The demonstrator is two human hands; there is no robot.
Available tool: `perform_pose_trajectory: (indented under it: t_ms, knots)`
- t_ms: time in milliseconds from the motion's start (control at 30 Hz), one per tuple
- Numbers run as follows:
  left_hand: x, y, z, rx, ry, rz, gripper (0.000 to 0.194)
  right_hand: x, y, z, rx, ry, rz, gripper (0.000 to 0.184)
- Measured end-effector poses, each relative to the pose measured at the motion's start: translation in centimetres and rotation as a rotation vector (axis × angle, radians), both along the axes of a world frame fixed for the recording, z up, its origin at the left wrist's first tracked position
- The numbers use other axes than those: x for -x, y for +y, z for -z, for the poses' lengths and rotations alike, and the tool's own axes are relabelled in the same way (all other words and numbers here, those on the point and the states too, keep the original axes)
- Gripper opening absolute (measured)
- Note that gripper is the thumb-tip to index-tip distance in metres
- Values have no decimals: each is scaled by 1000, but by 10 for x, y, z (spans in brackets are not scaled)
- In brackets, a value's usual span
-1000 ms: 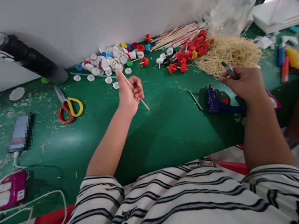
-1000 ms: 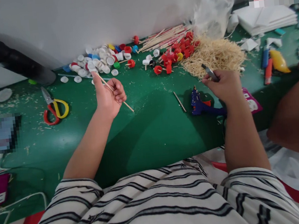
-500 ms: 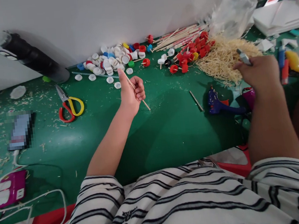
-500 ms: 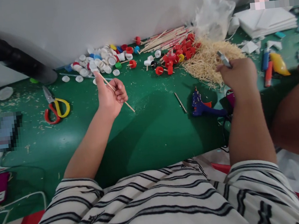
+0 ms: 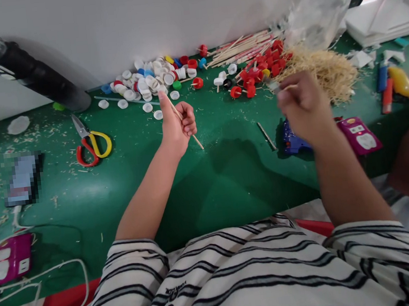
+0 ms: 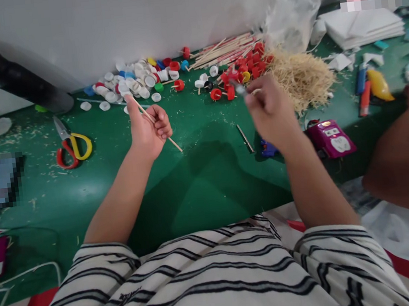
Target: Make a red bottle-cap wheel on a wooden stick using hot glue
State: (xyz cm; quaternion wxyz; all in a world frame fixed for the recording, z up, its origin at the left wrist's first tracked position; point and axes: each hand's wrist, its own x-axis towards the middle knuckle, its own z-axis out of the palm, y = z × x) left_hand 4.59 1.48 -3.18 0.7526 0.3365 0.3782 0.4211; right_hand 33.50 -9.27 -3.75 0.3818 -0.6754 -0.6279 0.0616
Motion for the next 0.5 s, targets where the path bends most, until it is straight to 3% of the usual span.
perform_pose_trajectory:
  t_ms: [133,267,500]
  knots:
    - [1,1,0,-15,13,11,82,59,6,17,47,-165,-345,20]
    - [0,1,0,-5,25,2,81,86,4,35,109,-366,-667,27]
    - [-3,-1,4,-123,59,26,86,99,16,39,26,-546,-573,41]
